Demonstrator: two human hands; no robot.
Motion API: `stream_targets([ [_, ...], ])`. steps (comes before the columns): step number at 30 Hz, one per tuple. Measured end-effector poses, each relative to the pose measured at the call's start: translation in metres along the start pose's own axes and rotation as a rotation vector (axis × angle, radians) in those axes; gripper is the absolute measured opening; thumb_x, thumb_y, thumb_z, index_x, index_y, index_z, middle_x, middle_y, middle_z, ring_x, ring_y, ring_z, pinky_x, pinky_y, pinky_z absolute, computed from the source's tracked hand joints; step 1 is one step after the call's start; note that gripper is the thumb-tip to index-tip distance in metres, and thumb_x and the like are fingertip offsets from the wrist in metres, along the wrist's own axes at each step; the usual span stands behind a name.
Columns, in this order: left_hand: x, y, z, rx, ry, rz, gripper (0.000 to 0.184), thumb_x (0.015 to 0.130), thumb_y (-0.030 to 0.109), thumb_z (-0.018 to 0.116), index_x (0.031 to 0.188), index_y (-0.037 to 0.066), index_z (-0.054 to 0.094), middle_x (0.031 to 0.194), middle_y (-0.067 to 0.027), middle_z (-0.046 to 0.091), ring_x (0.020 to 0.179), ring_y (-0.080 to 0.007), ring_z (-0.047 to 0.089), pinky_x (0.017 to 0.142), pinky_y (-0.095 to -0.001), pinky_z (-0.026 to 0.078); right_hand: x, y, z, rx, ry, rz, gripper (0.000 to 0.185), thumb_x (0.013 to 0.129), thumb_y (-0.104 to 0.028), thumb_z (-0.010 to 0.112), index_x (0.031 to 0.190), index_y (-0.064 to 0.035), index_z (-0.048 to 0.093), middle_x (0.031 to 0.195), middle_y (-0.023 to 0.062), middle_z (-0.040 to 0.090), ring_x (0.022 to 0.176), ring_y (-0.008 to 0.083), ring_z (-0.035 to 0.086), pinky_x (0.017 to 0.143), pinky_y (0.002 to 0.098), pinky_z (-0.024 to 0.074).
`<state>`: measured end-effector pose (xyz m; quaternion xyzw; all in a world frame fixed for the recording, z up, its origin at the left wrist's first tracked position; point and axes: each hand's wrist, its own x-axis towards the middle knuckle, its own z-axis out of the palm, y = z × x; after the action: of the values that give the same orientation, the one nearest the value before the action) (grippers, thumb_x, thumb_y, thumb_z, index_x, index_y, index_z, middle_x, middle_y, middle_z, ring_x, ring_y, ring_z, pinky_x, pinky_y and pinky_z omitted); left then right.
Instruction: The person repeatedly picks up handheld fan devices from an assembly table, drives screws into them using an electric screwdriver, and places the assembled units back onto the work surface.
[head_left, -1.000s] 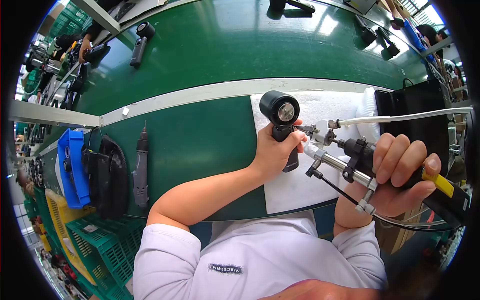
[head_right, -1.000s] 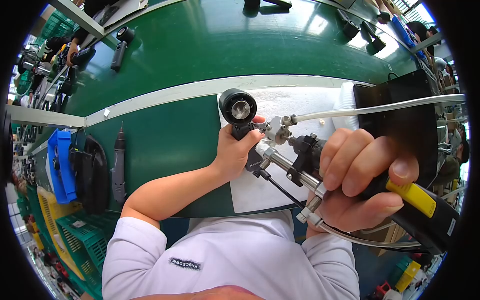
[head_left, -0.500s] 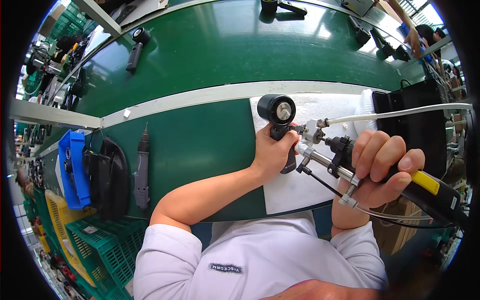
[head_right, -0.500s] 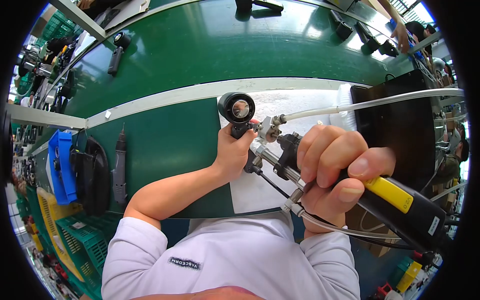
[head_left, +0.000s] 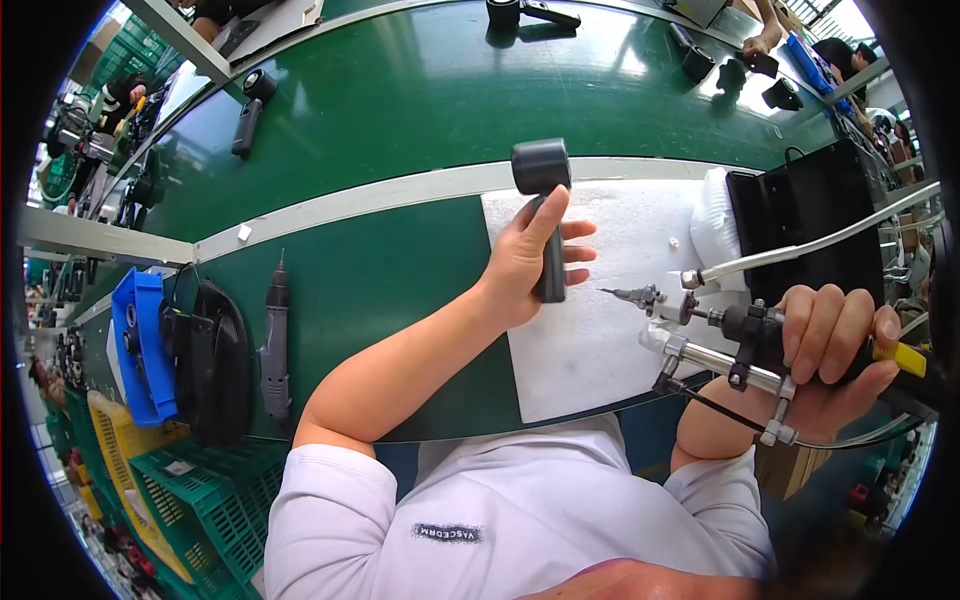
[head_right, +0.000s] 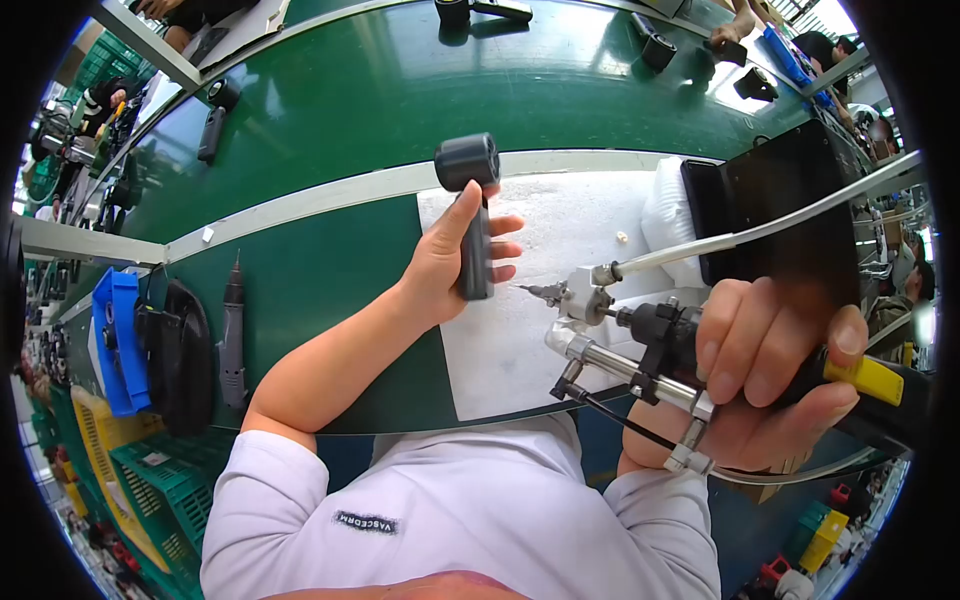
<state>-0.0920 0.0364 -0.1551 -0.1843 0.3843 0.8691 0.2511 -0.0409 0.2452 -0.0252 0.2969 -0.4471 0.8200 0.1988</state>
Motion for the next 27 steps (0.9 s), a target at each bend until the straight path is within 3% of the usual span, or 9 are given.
stream_targets([
  [4,0.014,-0.016,-0.025,-0.260,-0.329,-0.099,0.037,0.097,0.030,0.055,0.131,0.023,0.044,0.082,-0.0019,0.054,0.066,-0.0119,0.052,0.057,-0.0290,0.045,-0.011,0.019,0.014,0.059,0.008,0.036,0.033,0.097,-0.040,0.055,0.114,-0.0126,0.049,0.067,-0.0037,0.049,0.056,0.0085,0.050,0.055,0.0237,0.0419],
  [8,0.014,-0.015,-0.028,-0.310,-0.342,-0.128,0.039,0.095,0.014,0.049,0.132,0.020,0.042,0.076,-0.0005,0.047,0.062,-0.0105,0.046,0.056,-0.0278,0.043,-0.014,0.032,0.017,0.084,-0.045,0.017,0.035,0.097,-0.041,0.055,0.115,-0.0121,0.049,0.068,-0.0031,0.051,0.055,0.0090,0.051,0.055,0.0237,0.0441],
  [17,0.015,-0.015,-0.027,-0.308,-0.325,-0.121,0.044,0.088,0.010,0.053,0.129,0.018,0.042,0.074,-0.0014,0.047,0.059,-0.0122,0.048,0.054,-0.0294,0.042,-0.014,0.049,0.022,0.067,-0.051,0.008,0.036,0.098,-0.042,0.053,0.116,-0.0115,0.046,0.072,-0.0024,0.049,0.055,0.0089,0.050,0.054,0.0237,0.0417],
  [20,0.012,-0.012,-0.023,-0.283,-0.280,-0.124,0.046,0.087,0.007,0.048,0.132,0.014,0.042,0.073,-0.0032,0.048,0.058,-0.0114,0.047,0.053,-0.0236,0.043,-0.016,0.057,0.024,0.055,-0.048,0.021,0.032,0.098,-0.042,0.053,0.110,-0.0126,0.046,0.070,-0.0026,0.049,0.053,0.0089,0.049,0.053,0.0239,0.0418],
  [23,0.013,-0.011,-0.026,-0.259,-0.282,-0.136,0.049,0.083,0.005,0.047,0.131,0.012,0.042,0.073,-0.0038,0.048,0.056,-0.0107,0.046,0.051,-0.0227,0.042,-0.014,0.065,0.019,0.081,-0.141,0.052,0.030,0.097,-0.041,0.054,0.105,-0.0134,0.045,0.068,-0.0029,0.048,0.051,0.0089,0.048,0.051,0.0241,0.0421],
  [27,0.017,-0.011,-0.029,-0.290,-0.312,-0.164,0.049,0.079,0.003,0.048,0.128,0.010,0.042,0.071,-0.0046,0.048,0.055,-0.0123,0.046,0.052,-0.0246,0.041,-0.014,0.071,0.021,0.076,-0.108,0.073,0.030,0.096,-0.041,0.056,0.103,-0.0142,0.045,0.065,-0.0033,0.047,0.049,0.0086,0.047,0.046,0.0234,0.0408],
])
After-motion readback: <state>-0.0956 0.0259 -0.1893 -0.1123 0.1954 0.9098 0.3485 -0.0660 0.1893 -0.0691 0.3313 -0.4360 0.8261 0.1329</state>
